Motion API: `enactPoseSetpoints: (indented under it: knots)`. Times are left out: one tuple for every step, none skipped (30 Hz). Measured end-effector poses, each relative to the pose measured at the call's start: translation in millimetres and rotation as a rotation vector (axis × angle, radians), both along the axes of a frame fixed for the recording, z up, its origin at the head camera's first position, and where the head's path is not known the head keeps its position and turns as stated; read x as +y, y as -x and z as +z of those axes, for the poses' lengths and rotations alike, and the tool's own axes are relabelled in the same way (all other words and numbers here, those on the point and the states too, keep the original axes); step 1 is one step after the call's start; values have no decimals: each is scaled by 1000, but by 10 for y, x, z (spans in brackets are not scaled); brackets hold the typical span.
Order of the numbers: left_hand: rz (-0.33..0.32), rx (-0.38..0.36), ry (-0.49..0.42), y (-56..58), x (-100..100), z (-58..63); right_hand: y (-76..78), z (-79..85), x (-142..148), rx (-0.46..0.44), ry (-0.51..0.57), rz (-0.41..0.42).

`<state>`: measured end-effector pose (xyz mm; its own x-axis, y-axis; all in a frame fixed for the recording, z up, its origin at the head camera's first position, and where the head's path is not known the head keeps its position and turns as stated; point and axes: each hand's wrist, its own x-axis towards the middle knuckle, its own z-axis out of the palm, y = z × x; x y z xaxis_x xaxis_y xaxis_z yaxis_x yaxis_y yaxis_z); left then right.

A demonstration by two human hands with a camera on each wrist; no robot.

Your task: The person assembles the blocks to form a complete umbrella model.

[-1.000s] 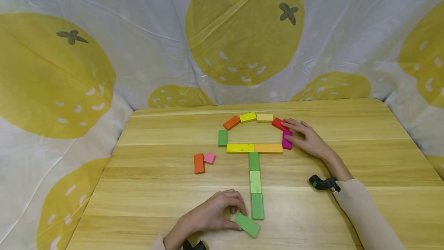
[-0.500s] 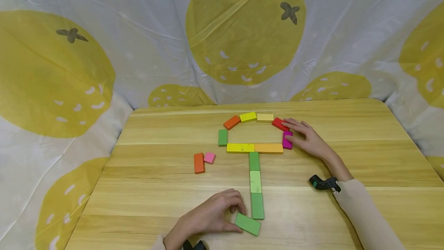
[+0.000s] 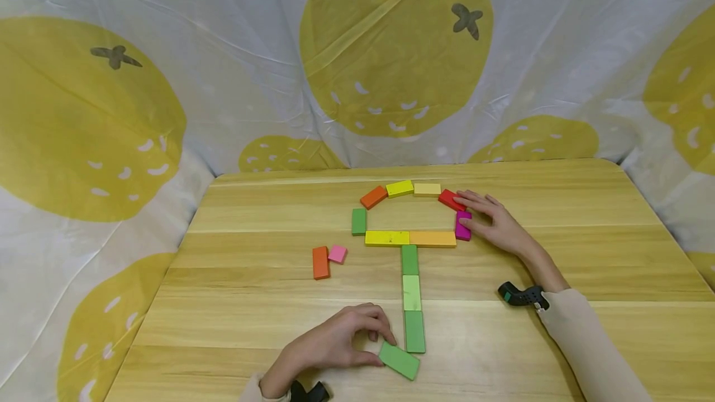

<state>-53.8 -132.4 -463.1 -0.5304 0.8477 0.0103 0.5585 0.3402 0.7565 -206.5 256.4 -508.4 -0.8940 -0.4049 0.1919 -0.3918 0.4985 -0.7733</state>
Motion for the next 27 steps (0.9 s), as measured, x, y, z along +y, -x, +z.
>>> enactPoseSetpoints:
  knots:
    - [3,-1,3,-1,1,3,-1,6,-1,2,1,2]
    - [5,-4,4,-1,0,3,-1,7,0,4,1,3]
    - [7,-8,1,0,-1,4,-2,7,1,6,2,3]
    - [9,-10,-5,2,-4,2,-4,7,3,7,2,3]
    - [15,-12,-15,5,-13,4,-5,5,4,9,4,5]
    - [24,-13,-28,12,-25,9,-7,3,4,8,4,6]
    - [39,-11,-44,21,-44,16,-9,0,5,7,5,8]
    - [61,0,-60,37,-71,24,-8,-6,6,5,4,6]
    - [91,21,-78,59,-104,32,-8,-8,6,4,5,7]
    - [133,51,-92,88,-147,43,-7,-9,6,3,6,7]
    - [185,83,-99,125,-198,56,-5,-11,5,2,6,7]
    - [241,124,-103,167,-258,66,-2,-11,5,1,5,5]
    - [304,163,-102,217,-329,70,0,-12,6,2,5,3]
    - [368,202,-91,270,-406,72,1,-13,7,2,3,1]
    - [428,236,-79,325,-488,70,1,-15,7,2,1,0]
    - [481,263,-64,380,-573,67,1,-15,7,1,0,-2]
    - [526,283,-43,432,-659,59,1,-15,6,0,-2,-2]
    - [562,298,-26,477,-742,47,0,-15,5,-1,-3,-1]
    - [588,303,-8,517,-820,35,-1,-15,4,-1,-3,0]
    - [603,300,9,550,-889,24,-2,-14,3,-3,-5,1]
    - [608,290,18,578,-950,13,-3,-13,2,-3,-4,2]
    - [606,272,25,599,-1001,5,-4,-13,2,-4,-4,2]
    - [600,249,32,614,-1042,0,-4,-12,2,-4,-4,2]
    - [588,220,29,626,-1074,-4,-3,-12,3,-5,-5,2]
    - [574,194,26,636,-1097,-6,-3,-12,2,-5,-4,1]
    - [562,168,20,645,-1112,-6,-1,-13,4,-4,-5,0]
    - [551,150,17,654,-1120,-4,0,-14,5,-3,-4,-2]
